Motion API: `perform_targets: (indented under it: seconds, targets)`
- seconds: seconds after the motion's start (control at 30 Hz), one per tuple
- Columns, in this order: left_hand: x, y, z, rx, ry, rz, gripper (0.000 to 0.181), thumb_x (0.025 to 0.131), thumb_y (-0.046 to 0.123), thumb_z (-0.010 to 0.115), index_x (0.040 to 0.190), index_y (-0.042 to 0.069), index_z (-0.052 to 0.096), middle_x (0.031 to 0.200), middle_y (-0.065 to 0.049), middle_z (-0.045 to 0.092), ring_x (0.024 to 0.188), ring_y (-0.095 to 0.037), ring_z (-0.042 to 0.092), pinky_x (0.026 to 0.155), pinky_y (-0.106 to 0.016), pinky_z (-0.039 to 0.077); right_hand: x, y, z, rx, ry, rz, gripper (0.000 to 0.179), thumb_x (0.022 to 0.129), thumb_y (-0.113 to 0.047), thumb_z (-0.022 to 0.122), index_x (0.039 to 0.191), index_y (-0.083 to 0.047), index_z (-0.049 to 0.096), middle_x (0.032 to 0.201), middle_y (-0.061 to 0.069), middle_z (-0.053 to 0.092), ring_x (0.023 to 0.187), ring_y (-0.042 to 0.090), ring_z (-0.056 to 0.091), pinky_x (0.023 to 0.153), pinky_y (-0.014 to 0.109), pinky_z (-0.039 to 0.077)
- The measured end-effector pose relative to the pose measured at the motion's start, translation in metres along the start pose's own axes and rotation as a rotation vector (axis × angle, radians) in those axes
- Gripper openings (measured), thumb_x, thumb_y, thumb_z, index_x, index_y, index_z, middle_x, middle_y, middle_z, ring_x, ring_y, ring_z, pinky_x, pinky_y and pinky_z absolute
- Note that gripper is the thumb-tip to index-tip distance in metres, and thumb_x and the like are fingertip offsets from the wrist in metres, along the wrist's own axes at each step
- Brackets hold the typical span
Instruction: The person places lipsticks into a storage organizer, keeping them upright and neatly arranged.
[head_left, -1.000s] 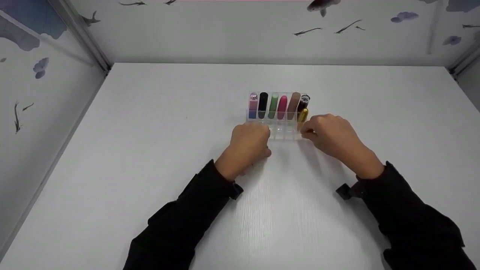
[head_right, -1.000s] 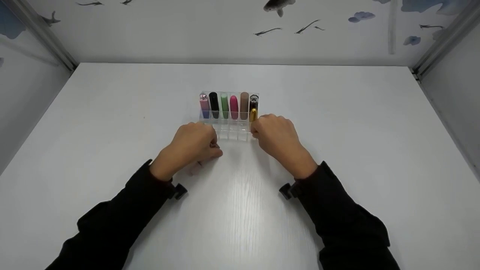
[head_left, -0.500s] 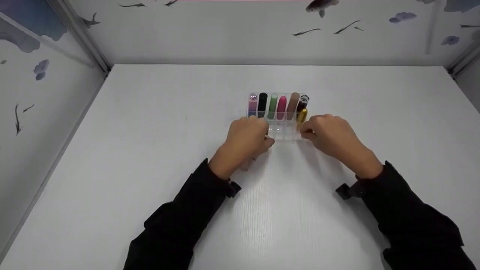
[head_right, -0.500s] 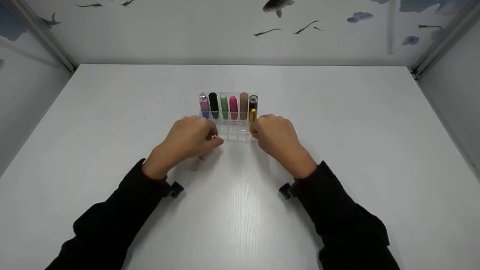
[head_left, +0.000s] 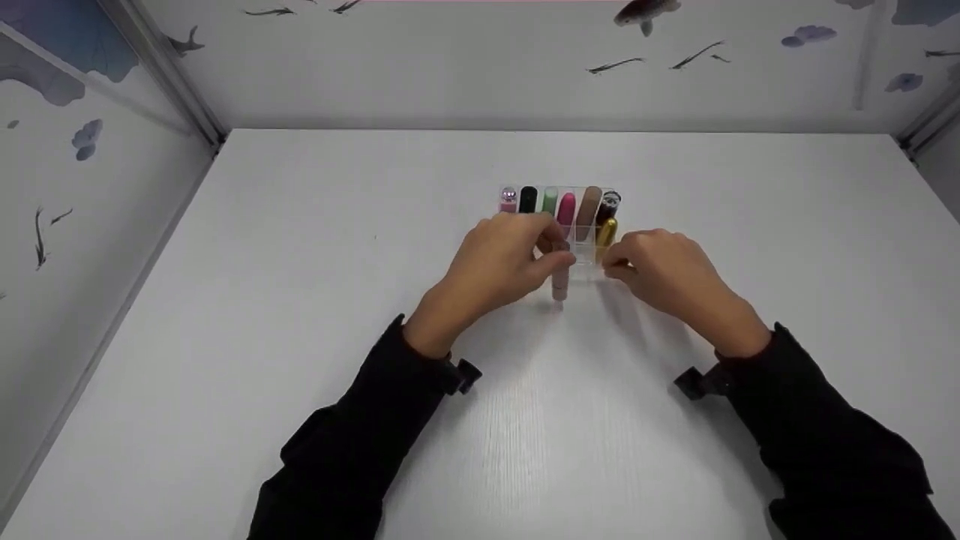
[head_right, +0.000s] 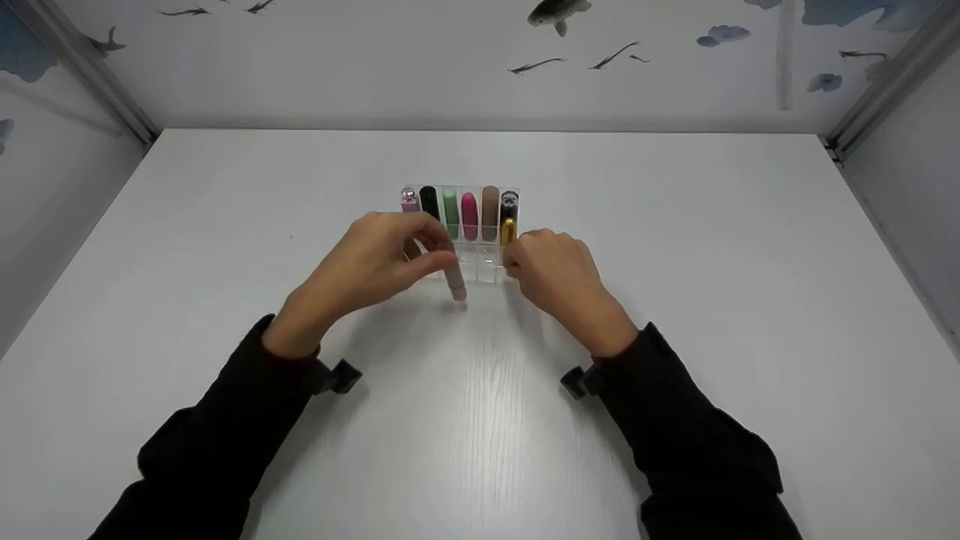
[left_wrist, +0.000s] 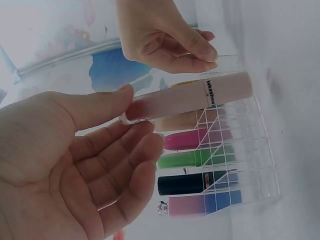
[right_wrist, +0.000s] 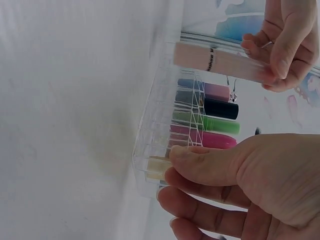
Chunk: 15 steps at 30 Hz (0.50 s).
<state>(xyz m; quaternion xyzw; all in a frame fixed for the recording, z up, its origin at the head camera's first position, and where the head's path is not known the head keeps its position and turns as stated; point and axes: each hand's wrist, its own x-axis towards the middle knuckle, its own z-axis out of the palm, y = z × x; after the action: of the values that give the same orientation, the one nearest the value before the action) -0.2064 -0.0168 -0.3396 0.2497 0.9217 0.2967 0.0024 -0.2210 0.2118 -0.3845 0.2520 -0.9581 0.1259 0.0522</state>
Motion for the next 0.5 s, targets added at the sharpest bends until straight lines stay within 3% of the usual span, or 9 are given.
perform_targets:
  seconds: [0.23, 0.4, 0.5]
  targets:
    - [0.003, -0.005, -0.005, -0.353, 0.174, 0.112, 0.022, 0.088, 0.031, 0.066, 0.102, 0.014, 0.067, 0.092, 0.006, 0.069, 0.072, -0.005, 0.062, 0.064, -0.019, 0.049, -0.002, 0.003, -0.016, 0.063, -0.109, -0.011, 0.013, 0.088, -0.014, 0.066, 0.099, -0.014, 0.072, 0.086, 0.001, 0.072, 0.073, 0.014, 0.063, 0.059, 0.029, 0.046]
    - [0.004, -0.006, -0.008, -0.604, 0.306, 0.155, 0.024, 0.087, 0.025, 0.067, 0.105, 0.009, 0.066, 0.092, 0.0, 0.07, 0.071, -0.008, 0.063, 0.066, -0.022, 0.052, -0.004, -0.005, -0.033, 0.11, 0.001, -0.026, 0.016, 0.092, -0.023, 0.061, 0.103, -0.015, 0.069, 0.09, -0.002, 0.072, 0.077, 0.013, 0.066, 0.064, 0.033, 0.051]
    - [0.0, -0.001, -0.013, -0.656, 0.352, 0.155, 0.024, 0.088, 0.019, 0.067, 0.107, 0.004, 0.065, 0.095, -0.005, 0.07, 0.076, -0.012, 0.063, 0.071, -0.024, 0.053, -0.007, -0.01, -0.04, 0.155, 0.072, -0.014, 0.024, 0.092, -0.029, 0.061, 0.11, -0.015, 0.067, 0.098, -0.002, 0.071, 0.078, 0.014, 0.068, 0.068, 0.035, 0.053]
